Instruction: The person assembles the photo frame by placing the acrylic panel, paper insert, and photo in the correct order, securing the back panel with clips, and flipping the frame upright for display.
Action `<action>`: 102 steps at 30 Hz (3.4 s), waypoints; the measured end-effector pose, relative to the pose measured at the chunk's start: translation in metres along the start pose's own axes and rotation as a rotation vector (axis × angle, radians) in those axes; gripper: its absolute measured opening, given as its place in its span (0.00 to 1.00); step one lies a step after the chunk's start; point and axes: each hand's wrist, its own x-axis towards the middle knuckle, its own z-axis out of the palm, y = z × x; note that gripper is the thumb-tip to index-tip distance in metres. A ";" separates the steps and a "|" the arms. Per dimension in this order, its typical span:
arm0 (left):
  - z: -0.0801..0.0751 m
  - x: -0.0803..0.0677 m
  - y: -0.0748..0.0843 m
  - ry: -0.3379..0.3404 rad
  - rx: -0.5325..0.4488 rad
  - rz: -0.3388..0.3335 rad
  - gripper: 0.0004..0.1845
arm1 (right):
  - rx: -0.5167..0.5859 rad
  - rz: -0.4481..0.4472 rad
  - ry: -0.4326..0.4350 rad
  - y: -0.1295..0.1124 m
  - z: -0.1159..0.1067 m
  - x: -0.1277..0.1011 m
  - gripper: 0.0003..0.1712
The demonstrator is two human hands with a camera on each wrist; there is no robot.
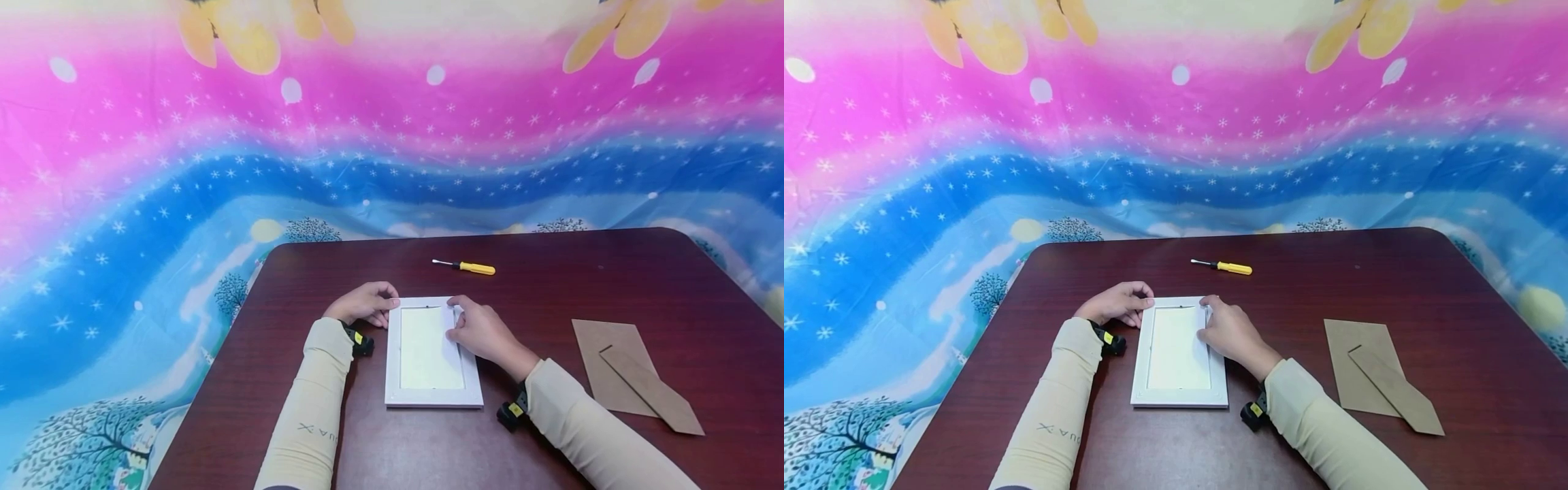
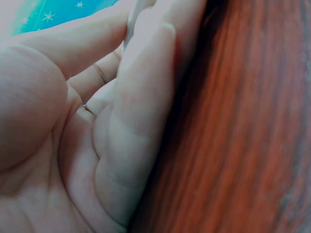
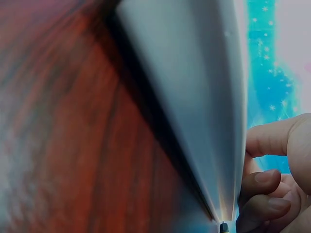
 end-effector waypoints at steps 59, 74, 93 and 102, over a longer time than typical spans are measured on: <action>-0.002 0.003 -0.002 -0.016 -0.001 0.016 0.12 | -0.076 -0.051 -0.012 0.000 0.001 0.003 0.32; 0.001 -0.001 0.002 0.007 0.012 0.001 0.11 | -0.061 -0.058 -0.011 0.001 0.001 0.001 0.32; 0.001 -0.001 0.001 0.001 0.009 -0.001 0.11 | -0.061 -0.055 -0.035 0.002 -0.003 -0.001 0.32; 0.001 -0.002 -0.002 0.013 0.008 -0.007 0.11 | -0.093 -0.077 -0.010 0.006 -0.011 -0.003 0.34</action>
